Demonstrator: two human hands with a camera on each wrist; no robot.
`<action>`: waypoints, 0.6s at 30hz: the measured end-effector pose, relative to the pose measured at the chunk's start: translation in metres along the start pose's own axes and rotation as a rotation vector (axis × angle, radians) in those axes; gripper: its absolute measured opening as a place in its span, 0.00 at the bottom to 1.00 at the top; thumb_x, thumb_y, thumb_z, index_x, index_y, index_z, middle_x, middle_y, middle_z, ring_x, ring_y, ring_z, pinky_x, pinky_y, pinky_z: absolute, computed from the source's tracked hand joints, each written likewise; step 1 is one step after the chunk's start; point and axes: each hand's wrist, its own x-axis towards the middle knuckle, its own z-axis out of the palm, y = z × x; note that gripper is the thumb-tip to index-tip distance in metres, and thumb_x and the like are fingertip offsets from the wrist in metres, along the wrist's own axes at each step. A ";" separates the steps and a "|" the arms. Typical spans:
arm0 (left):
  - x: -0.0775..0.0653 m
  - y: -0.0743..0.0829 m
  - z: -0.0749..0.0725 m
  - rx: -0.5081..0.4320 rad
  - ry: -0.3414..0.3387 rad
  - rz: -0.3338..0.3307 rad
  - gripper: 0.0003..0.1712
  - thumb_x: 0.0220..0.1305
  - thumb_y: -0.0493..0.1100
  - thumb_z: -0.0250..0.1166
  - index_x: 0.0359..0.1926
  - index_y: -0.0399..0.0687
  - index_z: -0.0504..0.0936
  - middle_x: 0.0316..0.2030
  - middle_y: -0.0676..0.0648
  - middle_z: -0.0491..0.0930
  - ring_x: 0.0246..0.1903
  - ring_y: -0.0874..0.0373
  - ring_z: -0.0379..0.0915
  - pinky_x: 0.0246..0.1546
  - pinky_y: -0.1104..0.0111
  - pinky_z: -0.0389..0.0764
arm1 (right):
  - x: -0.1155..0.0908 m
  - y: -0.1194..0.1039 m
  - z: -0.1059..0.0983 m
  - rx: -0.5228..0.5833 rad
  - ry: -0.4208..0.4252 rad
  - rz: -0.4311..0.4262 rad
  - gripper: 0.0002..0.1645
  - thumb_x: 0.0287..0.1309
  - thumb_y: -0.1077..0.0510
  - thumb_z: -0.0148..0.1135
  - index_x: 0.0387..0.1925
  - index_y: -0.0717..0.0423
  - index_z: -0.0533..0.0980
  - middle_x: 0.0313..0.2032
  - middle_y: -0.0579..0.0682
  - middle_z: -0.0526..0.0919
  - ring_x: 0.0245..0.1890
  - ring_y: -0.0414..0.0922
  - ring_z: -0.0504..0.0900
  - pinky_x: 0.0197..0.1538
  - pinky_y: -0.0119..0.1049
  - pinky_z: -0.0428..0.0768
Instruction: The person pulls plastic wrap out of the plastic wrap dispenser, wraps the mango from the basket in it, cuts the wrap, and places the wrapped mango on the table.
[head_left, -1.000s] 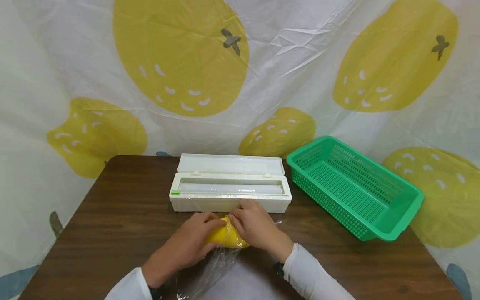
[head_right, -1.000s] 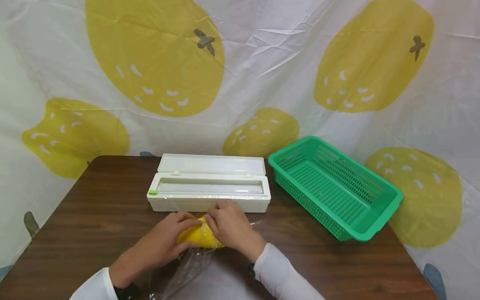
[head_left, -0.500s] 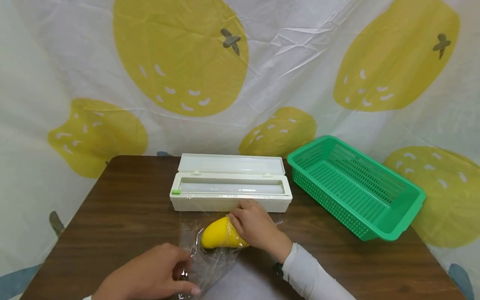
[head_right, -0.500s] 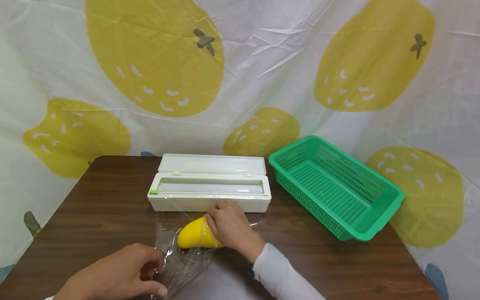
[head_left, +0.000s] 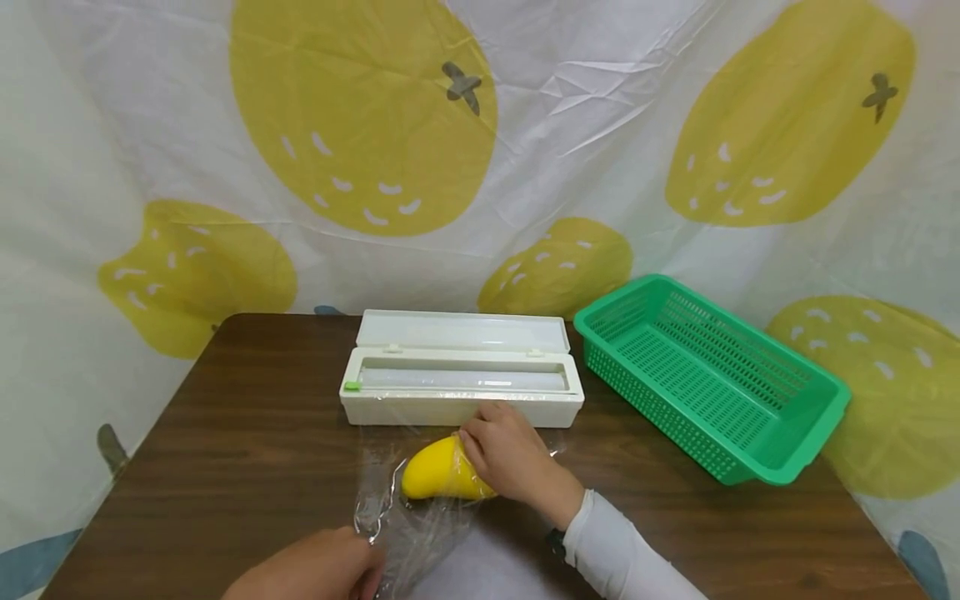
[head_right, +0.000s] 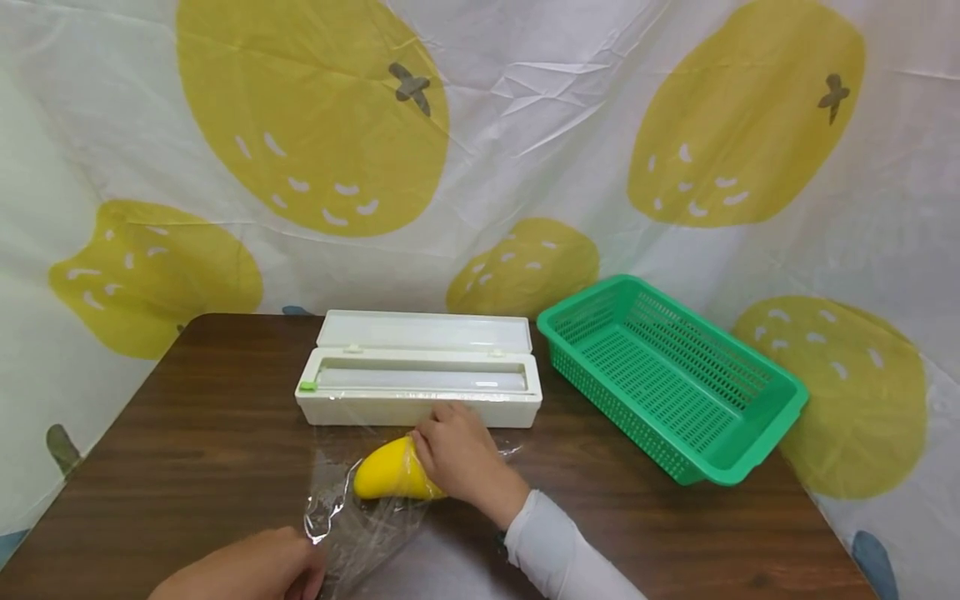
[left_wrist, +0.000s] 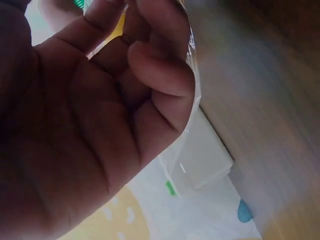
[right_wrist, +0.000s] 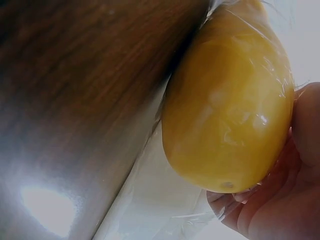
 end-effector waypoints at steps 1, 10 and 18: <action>0.000 -0.001 0.001 0.002 0.001 0.009 0.14 0.47 0.37 0.70 0.15 0.58 0.76 0.11 0.63 0.65 0.12 0.70 0.59 0.12 0.76 0.59 | 0.000 0.000 0.000 -0.002 0.000 0.001 0.14 0.66 0.56 0.57 0.32 0.56 0.87 0.29 0.49 0.82 0.31 0.46 0.75 0.37 0.43 0.80; 0.000 -0.005 0.008 0.039 -0.012 -0.002 0.14 0.47 0.37 0.69 0.15 0.55 0.75 0.12 0.62 0.66 0.12 0.70 0.59 0.12 0.75 0.63 | -0.001 0.000 0.000 -0.007 0.000 0.005 0.14 0.65 0.56 0.58 0.32 0.56 0.87 0.29 0.49 0.81 0.31 0.47 0.75 0.38 0.43 0.80; 0.005 -0.006 0.018 0.088 0.008 -0.026 0.14 0.48 0.40 0.70 0.16 0.57 0.74 0.13 0.61 0.66 0.13 0.66 0.60 0.12 0.71 0.64 | 0.000 -0.002 -0.001 -0.020 -0.005 0.010 0.15 0.66 0.55 0.57 0.33 0.56 0.87 0.29 0.49 0.81 0.31 0.47 0.74 0.38 0.43 0.79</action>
